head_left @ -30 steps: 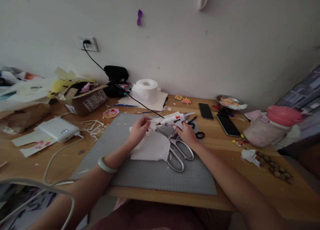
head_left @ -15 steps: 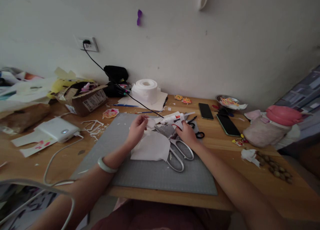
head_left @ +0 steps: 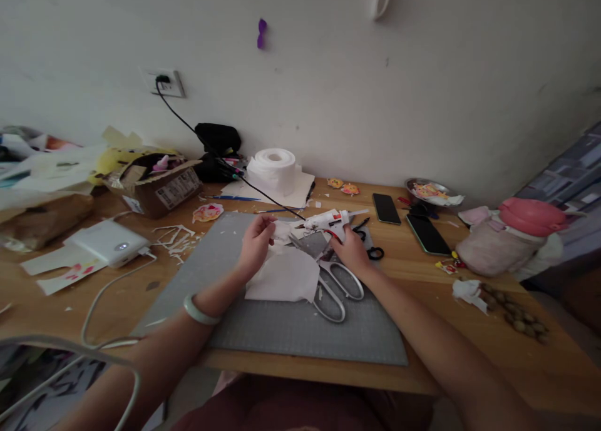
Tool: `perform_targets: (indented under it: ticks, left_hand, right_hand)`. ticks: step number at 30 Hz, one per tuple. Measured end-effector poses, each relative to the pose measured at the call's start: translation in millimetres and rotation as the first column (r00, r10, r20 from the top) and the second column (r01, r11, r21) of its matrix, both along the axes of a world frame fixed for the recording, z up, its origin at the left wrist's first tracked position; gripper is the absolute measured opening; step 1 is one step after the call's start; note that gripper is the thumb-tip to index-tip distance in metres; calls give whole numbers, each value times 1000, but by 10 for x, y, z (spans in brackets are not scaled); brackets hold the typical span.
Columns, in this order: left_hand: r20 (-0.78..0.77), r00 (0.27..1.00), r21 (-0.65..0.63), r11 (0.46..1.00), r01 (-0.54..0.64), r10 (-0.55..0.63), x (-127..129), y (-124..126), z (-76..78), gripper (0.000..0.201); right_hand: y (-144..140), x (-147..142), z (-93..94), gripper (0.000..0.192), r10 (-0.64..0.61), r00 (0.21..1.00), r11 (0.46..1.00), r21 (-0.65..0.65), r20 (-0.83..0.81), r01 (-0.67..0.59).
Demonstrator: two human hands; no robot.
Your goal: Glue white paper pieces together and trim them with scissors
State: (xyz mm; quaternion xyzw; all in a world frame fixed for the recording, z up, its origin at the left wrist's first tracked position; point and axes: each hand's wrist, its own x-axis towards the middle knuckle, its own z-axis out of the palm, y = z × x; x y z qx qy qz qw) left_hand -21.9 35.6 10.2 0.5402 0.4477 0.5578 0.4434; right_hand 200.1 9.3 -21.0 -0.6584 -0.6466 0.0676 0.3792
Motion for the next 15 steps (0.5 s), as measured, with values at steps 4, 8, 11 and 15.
perform_targets:
  ticks: [4,8,11,15]
  left_hand:
    - [43,999,-10,999,31,-31,4,-6,3,15]
    - [70,995,-21,997,69,-67,-1,-9,8,14]
    - [45,995,-21,996,85,-84,-3,-14,15,14]
    - [-87,990,-64,993,102,-107,-3,-8,-6,13]
  right_hand:
    - [7,2,-10,27,-12,1000,1000,3,-19,12]
    - [3,-8,21,26,-23,999,1000,-8,-26,23]
    - [-1,-15,46,27,-54,998,998,-32,-25,54]
    - [-6,-9,46,25,-75,996,997,-11,-52,75]
